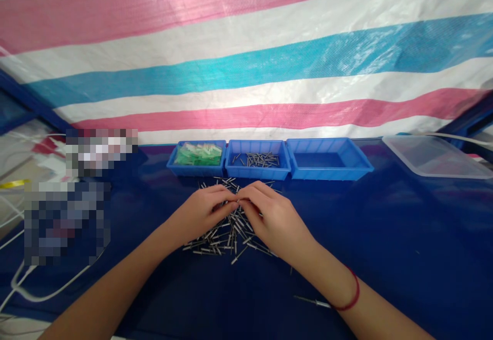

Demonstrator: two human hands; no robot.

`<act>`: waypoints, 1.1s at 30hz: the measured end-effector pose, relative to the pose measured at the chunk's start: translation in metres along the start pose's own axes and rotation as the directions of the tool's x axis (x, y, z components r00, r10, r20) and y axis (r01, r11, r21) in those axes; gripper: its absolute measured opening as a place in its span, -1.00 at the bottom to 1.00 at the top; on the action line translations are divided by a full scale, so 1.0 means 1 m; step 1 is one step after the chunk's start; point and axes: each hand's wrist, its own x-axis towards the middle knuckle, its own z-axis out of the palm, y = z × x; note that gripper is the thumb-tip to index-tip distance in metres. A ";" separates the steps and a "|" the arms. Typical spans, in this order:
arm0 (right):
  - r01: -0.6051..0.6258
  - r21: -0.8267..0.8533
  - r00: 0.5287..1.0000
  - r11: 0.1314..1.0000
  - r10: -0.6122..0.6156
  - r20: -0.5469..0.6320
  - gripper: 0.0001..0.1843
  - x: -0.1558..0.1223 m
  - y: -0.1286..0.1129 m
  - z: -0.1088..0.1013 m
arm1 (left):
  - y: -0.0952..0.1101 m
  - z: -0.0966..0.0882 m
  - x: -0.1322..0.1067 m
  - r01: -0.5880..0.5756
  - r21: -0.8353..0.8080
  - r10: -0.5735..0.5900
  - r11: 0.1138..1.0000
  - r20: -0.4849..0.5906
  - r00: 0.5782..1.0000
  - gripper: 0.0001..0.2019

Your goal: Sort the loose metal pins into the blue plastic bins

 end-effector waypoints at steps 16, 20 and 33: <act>-0.206 0.336 0.958 0.919 0.259 -0.122 -0.88 -0.001 0.000 0.006 | 0.005 0.018 0.001 0.033 -0.164 -0.061 0.986 -0.169 0.984 -0.81; -0.080 0.245 0.982 0.966 0.119 -0.146 -0.88 0.000 -0.004 0.002 | 0.003 0.017 0.002 0.019 -0.186 -0.051 0.982 -0.169 0.984 -0.80; 0.058 0.058 0.965 0.997 -0.041 -0.259 -0.87 0.002 0.002 -0.003 | 0.005 0.006 0.003 0.078 -0.195 -0.139 0.978 -0.317 0.938 -0.86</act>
